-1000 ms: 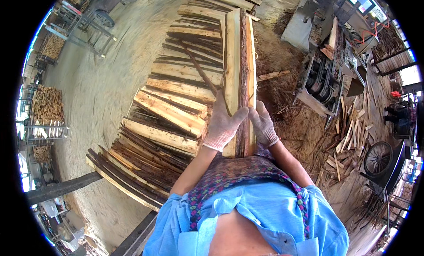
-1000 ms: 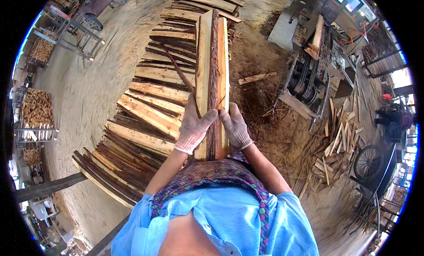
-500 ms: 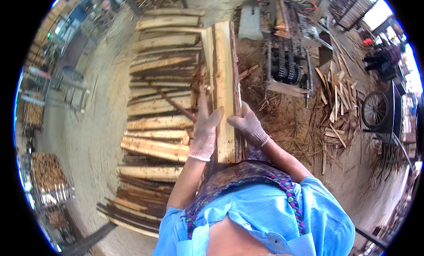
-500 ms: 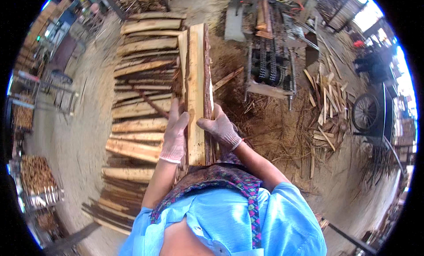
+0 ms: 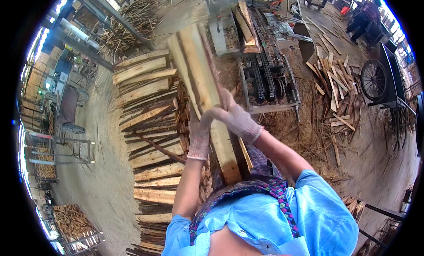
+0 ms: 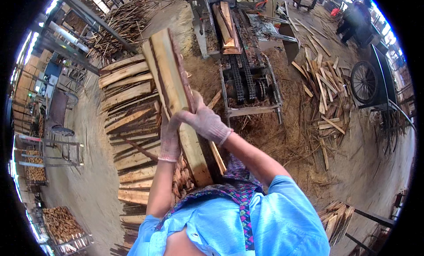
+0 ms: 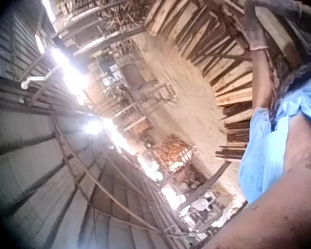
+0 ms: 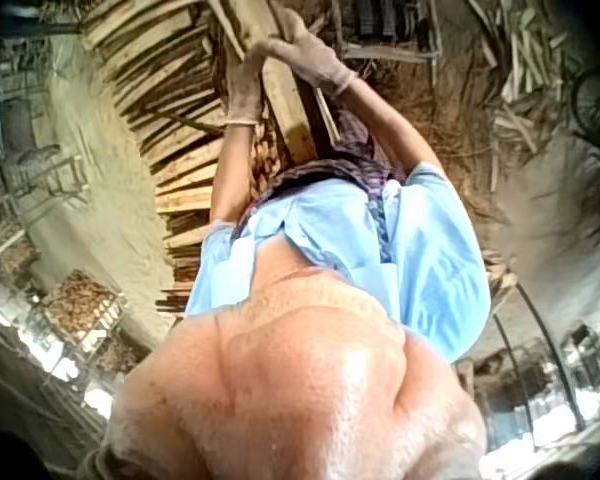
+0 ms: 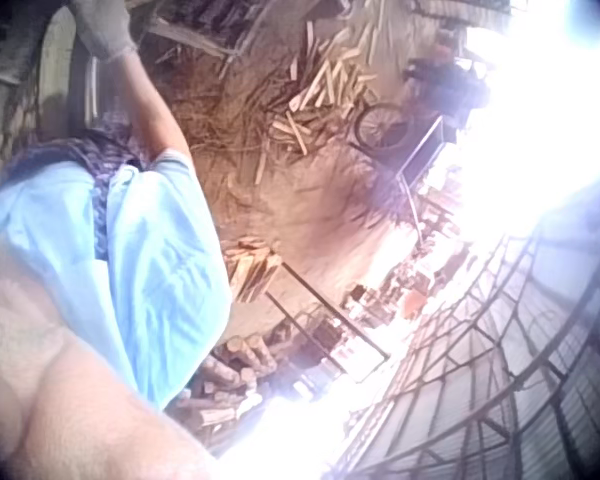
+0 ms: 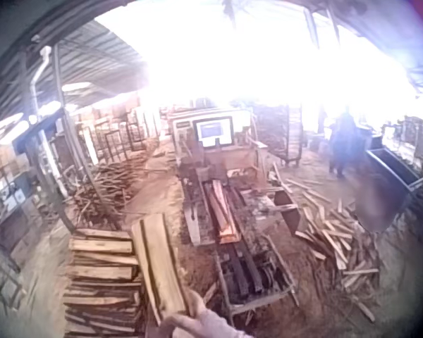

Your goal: The person repeatedly picks up wooden planks from a pile and places them onto a conveyor belt. They then retrieve the planks from the other side of the conveyor and stack them neatly in a growing pile.

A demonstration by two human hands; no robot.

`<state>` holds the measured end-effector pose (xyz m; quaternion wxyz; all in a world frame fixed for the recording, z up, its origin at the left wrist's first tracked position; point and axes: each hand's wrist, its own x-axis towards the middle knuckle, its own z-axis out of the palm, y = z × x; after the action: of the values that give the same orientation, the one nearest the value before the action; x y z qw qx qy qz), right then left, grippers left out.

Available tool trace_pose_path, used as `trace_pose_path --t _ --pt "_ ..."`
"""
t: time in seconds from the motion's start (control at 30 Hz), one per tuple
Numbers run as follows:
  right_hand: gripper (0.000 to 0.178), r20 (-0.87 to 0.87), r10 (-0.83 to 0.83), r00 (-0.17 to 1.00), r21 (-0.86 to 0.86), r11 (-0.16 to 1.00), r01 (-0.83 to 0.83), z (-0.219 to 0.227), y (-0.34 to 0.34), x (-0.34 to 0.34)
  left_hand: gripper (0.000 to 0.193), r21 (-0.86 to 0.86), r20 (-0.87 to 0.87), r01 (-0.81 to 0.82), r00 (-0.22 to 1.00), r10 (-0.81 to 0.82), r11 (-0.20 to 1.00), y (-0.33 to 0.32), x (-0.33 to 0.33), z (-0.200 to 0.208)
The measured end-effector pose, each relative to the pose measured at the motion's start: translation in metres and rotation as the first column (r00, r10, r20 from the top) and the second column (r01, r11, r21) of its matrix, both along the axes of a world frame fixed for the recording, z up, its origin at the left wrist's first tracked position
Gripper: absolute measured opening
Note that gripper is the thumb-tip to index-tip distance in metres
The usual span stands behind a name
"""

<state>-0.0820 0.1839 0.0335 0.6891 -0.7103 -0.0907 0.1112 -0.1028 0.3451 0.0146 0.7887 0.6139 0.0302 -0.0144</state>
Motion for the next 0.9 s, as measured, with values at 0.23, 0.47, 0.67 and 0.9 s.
trace_pose_path --t 0.23,0.47,0.67,0.9 --pt "0.055 -0.277 -0.396 0.875 0.202 0.866 0.456 -0.009 -0.100 0.015 0.089 0.620 0.200 0.233 0.877 -0.438 0.750 -0.089 0.075 0.030" --pt "0.070 -0.466 -0.657 0.593 0.263 0.537 0.801 -0.026 -0.233 0.000 0.096 0.963 -0.028 0.142 0.898 -0.439 0.229 -0.175 0.216 0.032" --pt "0.054 -0.508 -0.763 0.401 0.119 0.399 0.909 -0.065 -0.273 -0.063 0.078 0.957 -0.182 0.111 0.948 -0.259 -0.268 -0.209 0.357 -0.003" --pt "0.052 -0.618 -0.736 0.277 0.135 0.247 0.959 -0.086 -0.277 -0.079 0.029 0.764 -0.323 -0.069 0.820 -0.473 -0.641 -0.206 0.380 0.016"
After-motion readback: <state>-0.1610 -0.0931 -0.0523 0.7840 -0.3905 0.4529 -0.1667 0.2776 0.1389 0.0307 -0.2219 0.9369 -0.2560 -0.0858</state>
